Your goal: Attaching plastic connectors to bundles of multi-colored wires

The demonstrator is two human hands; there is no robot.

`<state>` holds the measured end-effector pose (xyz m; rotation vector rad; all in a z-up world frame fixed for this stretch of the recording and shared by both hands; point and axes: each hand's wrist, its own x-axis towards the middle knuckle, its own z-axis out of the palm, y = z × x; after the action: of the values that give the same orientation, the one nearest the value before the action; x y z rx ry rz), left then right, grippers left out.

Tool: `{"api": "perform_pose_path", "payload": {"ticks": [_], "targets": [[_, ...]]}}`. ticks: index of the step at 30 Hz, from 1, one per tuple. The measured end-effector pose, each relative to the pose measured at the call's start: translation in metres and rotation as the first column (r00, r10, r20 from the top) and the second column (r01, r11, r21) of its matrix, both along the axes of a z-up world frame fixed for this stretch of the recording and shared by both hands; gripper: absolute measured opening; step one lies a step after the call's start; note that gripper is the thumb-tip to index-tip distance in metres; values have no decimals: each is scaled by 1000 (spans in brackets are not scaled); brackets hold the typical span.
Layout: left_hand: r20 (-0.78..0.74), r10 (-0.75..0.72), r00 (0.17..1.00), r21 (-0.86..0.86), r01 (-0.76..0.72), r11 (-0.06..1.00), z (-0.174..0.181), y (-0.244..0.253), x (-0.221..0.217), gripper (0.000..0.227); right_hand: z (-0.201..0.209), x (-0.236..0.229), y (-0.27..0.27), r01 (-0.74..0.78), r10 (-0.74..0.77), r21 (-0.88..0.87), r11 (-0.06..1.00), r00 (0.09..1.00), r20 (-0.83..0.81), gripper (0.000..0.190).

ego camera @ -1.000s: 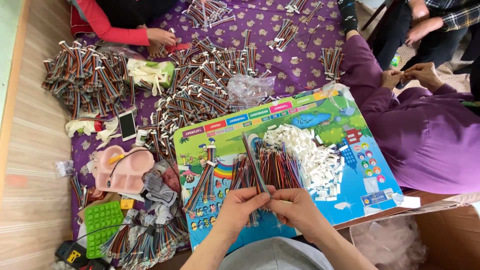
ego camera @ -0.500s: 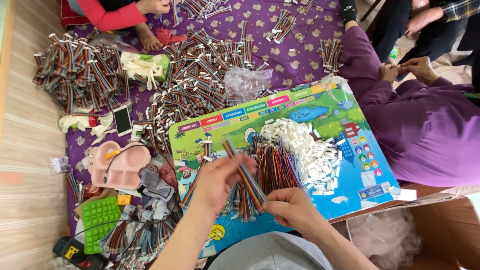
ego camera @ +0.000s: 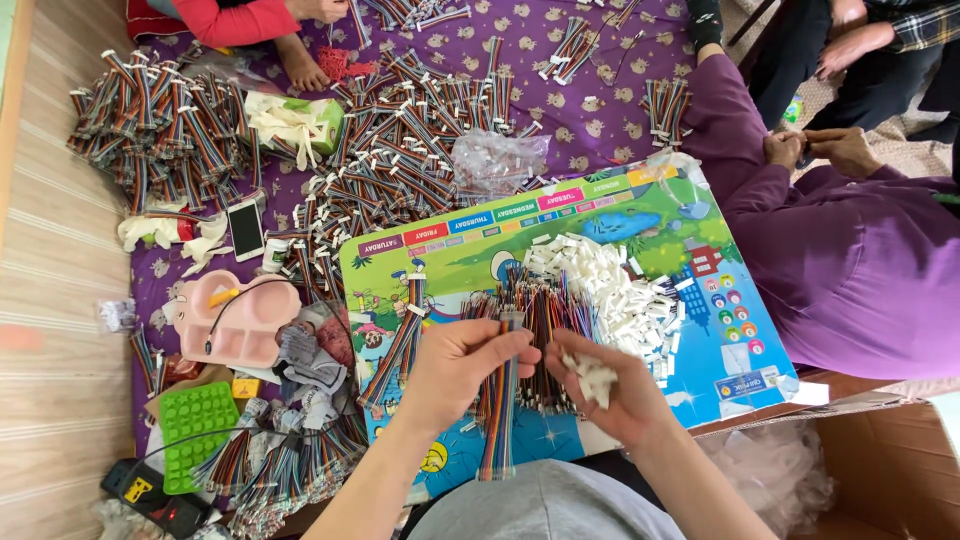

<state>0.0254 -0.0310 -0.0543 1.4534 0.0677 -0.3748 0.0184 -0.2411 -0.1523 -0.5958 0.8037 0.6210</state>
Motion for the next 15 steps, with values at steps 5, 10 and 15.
{"api": "perform_pose_path", "payload": {"ticks": [5,10,15], "targets": [[49,12,999,-95,-7,995,-4,-4,-5,12,0,24,-3,31,-28,-12,999,978,207,46],[24,1,1000,-87,1,996,-10,-1,-4,12,-5,27,-29,142,-164,148,979,975,148,45],[-162,-86,983,97,103,990,9,-6,1,21,-9,20,-33,162,-163,21,987,968,188,31]]}}
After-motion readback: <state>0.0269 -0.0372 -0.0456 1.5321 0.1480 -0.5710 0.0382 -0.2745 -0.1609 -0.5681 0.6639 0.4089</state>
